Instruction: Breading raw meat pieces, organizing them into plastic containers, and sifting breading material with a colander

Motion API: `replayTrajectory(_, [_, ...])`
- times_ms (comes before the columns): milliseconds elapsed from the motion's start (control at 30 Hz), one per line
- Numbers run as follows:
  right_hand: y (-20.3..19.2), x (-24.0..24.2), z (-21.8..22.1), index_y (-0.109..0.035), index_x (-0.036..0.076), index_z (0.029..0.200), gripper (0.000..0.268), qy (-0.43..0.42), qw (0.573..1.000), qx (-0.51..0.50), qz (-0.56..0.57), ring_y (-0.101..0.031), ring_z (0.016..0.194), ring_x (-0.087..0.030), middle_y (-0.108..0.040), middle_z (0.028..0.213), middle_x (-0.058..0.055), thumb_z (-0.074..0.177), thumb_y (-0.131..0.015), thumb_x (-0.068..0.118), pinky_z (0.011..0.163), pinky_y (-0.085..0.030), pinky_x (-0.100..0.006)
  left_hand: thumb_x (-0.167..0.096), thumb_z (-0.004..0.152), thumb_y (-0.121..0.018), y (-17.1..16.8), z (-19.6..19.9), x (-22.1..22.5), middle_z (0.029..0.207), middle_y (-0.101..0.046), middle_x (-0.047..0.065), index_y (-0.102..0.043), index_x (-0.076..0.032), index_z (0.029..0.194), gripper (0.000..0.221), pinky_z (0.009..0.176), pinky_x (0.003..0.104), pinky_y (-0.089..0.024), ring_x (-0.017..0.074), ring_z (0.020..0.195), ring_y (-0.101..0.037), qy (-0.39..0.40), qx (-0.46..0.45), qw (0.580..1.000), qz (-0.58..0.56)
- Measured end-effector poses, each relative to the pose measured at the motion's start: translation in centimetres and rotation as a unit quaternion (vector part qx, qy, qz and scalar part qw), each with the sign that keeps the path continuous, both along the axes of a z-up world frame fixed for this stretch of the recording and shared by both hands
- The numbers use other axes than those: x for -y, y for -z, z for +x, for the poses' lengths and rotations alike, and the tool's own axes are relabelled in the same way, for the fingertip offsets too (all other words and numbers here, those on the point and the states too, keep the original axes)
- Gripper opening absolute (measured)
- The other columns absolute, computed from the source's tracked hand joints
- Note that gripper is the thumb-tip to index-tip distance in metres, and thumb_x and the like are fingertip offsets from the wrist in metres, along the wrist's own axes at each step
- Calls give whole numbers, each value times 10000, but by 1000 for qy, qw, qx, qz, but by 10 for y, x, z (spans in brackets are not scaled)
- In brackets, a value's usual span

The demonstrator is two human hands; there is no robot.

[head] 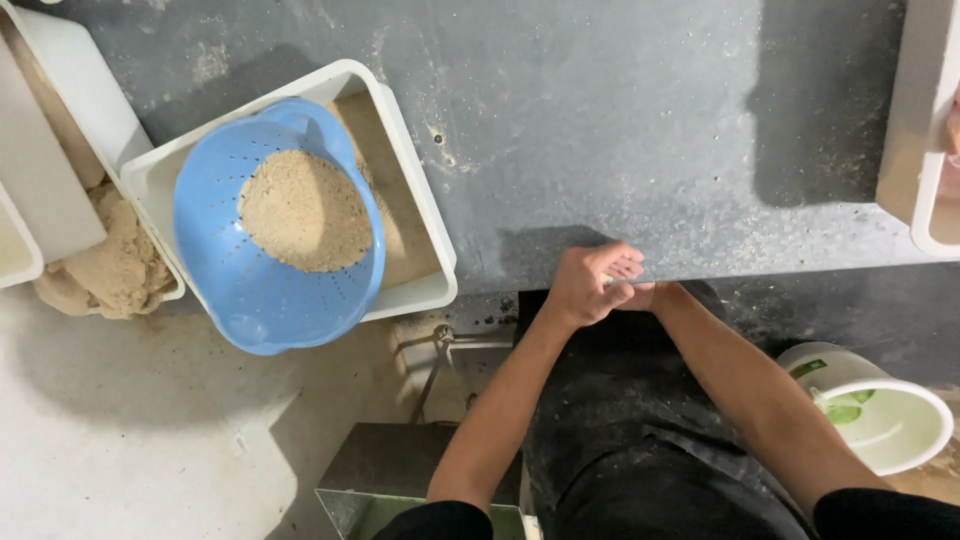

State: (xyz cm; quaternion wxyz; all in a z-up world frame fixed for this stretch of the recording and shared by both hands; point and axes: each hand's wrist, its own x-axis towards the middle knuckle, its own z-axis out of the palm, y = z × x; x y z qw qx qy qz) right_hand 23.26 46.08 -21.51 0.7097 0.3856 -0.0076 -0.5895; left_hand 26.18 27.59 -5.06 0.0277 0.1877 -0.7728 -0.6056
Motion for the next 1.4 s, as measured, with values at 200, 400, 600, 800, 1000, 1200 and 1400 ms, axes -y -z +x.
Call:
replayTrajectory(200, [3, -20, 16, -713, 65, 1210, 358, 33, 999, 18, 11, -653, 1014, -282, -652, 1017, -148, 1062, -446, 252, 1025, -469, -474, -921, 870, -342, -25, 14, -15, 923, -795, 84, -744, -129, 1144, 929, 795, 393, -640, 286, 928, -772, -51, 23, 991, 124])
replayTrajectory(400, [-28, 10, -26, -598, 96, 825, 452, -121, 955, -267, -44, -468, 608, -285, -469, 639, -74, 1049, -442, 456, 666, -460, -481, -890, 910, -359, -59, 64, -32, 1176, -744, 212, -722, -8, 1277, 1021, 967, 496, -589, 376, 1154, -705, -166, 19, 942, 291])
replayTrajectory(600, [-130, 43, -10, -639, -165, 1192, 357, -223, 929, -264, 132, -677, 1162, -512, -685, 1219, -391, 1014, -512, 117, 1016, -570, -478, -790, 994, -388, -88, 162, 8, 1148, -757, 170, -726, -36, 1249, 865, 932, 433, -574, 291, 1082, -695, -251, 96, 943, 198])
replayTrajectory(800, [-295, 163, 9, -735, -133, 1086, 502, -276, 859, -430, -14, -760, 897, -358, -749, 952, -299, 1045, -509, 314, 848, -650, -368, -539, 1110, -332, -112, 254, 35, 1050, -783, 106, -750, -48, 1178, 648, 826, 351, -599, 213, 937, -690, -373, 78, 911, 160])
replayTrajectory(1000, [-431, 326, 32, -691, -19, 1068, 343, -78, 695, -694, -171, -703, 872, -232, -730, 994, -156, 1129, -402, 155, 796, -599, -318, -418, 1058, -445, -168, 311, 62, 1060, -798, 30, -760, -128, 1156, 439, 791, 304, -598, 160, 926, -729, -375, 105, 920, 53])
replayTrajectory(1200, [-412, 381, 79, -260, 32, 1617, 823, -342, 124, -931, -16, -321, 1472, -500, -304, 1652, -249, 989, -625, 417, 1098, -396, -652, -508, 1025, -501, -190, 368, 92, 1194, -742, 64, -716, -116, 1237, 495, 811, 349, -580, 210, 1025, -732, -350, 180, 916, -75])
replayTrajectory(1400, [-373, 324, 101, -123, -6, 1640, 978, -293, 142, -941, 97, -278, 1546, -409, -206, 1718, -208, 942, -700, 361, 1124, -426, -601, -597, 988, -480, -196, 408, 123, 1322, -675, 45, -688, -150, 1323, 596, 890, 370, -579, 201, 1091, -712, -396, 210, 892, -55])
